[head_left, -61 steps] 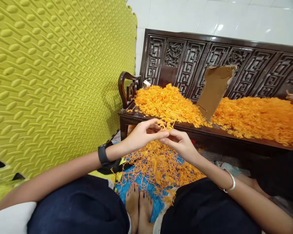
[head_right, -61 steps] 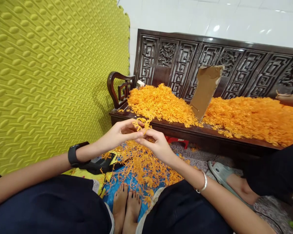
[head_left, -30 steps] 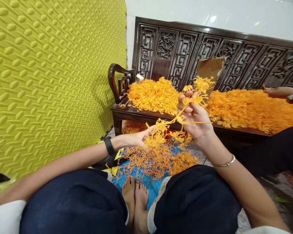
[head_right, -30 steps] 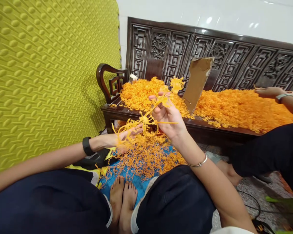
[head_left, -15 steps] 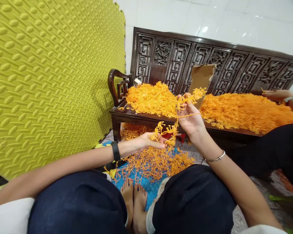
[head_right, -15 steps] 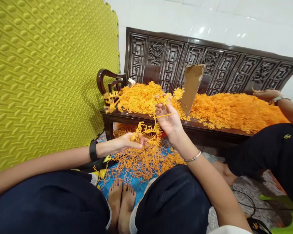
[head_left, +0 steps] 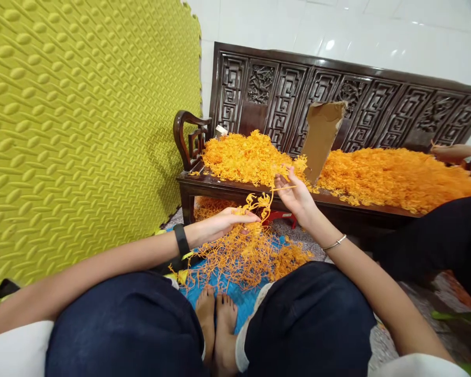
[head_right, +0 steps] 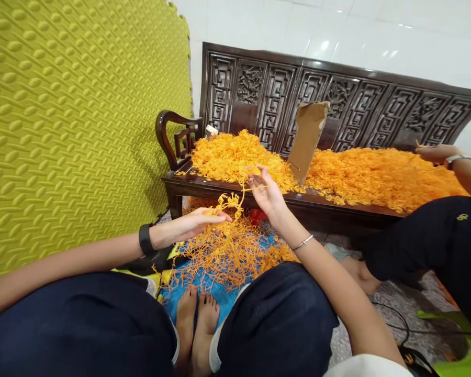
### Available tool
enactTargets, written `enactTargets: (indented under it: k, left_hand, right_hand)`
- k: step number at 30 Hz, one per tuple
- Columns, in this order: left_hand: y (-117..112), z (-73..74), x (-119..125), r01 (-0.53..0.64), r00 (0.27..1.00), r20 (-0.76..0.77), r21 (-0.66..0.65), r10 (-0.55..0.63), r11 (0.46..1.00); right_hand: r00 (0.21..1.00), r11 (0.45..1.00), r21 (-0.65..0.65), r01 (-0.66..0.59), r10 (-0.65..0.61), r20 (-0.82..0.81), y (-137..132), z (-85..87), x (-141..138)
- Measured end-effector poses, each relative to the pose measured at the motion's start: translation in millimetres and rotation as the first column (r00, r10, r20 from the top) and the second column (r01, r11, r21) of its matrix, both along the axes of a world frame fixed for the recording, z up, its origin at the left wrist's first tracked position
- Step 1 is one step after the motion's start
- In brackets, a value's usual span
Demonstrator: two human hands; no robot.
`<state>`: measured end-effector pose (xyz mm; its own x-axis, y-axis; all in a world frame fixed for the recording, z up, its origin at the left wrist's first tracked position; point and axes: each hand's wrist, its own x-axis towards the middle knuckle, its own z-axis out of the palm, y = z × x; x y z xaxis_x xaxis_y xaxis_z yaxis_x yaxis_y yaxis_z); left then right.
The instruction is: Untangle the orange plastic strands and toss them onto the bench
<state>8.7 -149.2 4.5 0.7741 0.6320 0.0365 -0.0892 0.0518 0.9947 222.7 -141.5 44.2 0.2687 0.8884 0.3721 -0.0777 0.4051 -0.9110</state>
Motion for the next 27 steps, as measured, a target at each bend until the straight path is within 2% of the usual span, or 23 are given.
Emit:
enactTargets:
  k: [4, 8, 11, 14, 16, 19, 21, 23, 25, 27]
  left_hand:
    - [-10, 3.5, -3, -0.050, 0.999, -0.021, 0.000, 0.050, 0.999]
    - [-20, 10.0, -15, -0.099, 0.992, -0.069, 0.032, 0.101, 0.995]
    - [-23, 22.6, -32, -0.082, 0.982, -0.157, 0.165, 0.108, 0.983]
    - [-21, 39.7, -51, -0.034, 0.959, -0.251, 0.362, 0.133, 0.931]
    - [-22, 49.1, -62, -0.085, 0.939, -0.264, 0.445, 0.221, 0.892]
    - [-28, 55.5, -76, -0.240, 0.894, -0.251, 0.430, 0.370, 0.870]
    - [-33, 54.5, -83, -0.282, 0.885, -0.249, 0.387, 0.394, 0.878]
    - [-34, 49.5, -90, -0.266, 0.895, -0.248, 0.368, 0.370, 0.891]
    - [-29, 38.7, -99, -0.243, 0.907, -0.243, 0.368, 0.345, 0.898]
    - [-19, 19.8, -107, -0.227, 0.909, -0.256, 0.359, 0.329, 0.905]
  right_hand:
    - [0.997, 1.000, -0.001, 0.005, -0.005, 0.078, 3, -1.9, -1]
    - [0.972, 0.999, 0.038, -0.021, 0.012, 0.235, 2, 8.3, -5]
    - [0.976, 0.997, 0.079, 0.002, -0.020, 0.216, 4, 19.0, -3]
    - [0.967, 0.990, 0.140, 0.018, -0.053, 0.251, 6, 29.1, 3]
    - [0.961, 0.984, 0.181, 0.004, -0.054, 0.271, 6, 33.9, 5]
    - [0.967, 0.977, 0.210, -0.029, -0.026, 0.255, 4, 36.6, 4]
    - [0.973, 0.978, 0.201, -0.053, 0.005, 0.233, 1, 35.5, -1]
    - [0.979, 0.978, 0.189, -0.084, 0.045, 0.201, -5, 32.6, -9]
    - [0.982, 0.974, 0.181, -0.133, 0.105, 0.156, -13, 28.0, -15]
    - [0.977, 0.967, 0.159, -0.202, 0.187, 0.103, -23, 21.1, -19]
